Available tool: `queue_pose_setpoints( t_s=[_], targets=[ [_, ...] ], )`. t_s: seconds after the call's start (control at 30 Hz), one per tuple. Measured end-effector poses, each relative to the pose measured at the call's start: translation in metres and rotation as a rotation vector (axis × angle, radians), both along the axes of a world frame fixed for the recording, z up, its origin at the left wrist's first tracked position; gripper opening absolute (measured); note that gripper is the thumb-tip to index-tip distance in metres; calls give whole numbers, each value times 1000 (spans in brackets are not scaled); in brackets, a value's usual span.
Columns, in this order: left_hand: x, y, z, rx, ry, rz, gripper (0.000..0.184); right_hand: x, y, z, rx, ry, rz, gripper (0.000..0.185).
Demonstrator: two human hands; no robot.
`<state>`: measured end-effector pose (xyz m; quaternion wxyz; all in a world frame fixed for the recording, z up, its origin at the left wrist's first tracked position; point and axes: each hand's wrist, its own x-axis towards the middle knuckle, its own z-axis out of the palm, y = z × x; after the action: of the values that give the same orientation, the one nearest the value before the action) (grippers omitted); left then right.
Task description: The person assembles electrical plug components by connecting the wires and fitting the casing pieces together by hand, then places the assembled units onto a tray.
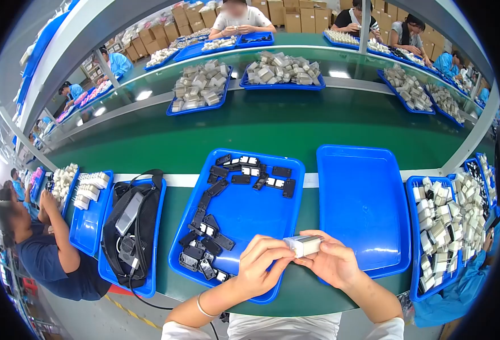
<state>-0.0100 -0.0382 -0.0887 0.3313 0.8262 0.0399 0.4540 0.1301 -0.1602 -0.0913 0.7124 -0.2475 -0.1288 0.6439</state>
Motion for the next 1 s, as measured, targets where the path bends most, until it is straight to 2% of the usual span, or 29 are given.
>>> queue_pose_setpoints(
  t_s=[0.2,0.3,0.43,0.67,1.0],
  targets=[
    [-4,-1,-1,-207,75,-87,11,5,-1,-7,44,29,66,40],
    [-4,-6,-11,-657,-19,-239,9,2,-2,-6,47,-49,43,39],
    [-4,-6,-9,-891,-73,-312,6,-2,-3,2,16,-138,-14,39],
    [-2,0,-5,-1265,-99,-425,6,-4,-2,-2,-19,-120,-42,38],
    [-2,2,-4,-1354,-160,-488,4,-6,-1,-4,-15,-85,-34,39]
  ],
)
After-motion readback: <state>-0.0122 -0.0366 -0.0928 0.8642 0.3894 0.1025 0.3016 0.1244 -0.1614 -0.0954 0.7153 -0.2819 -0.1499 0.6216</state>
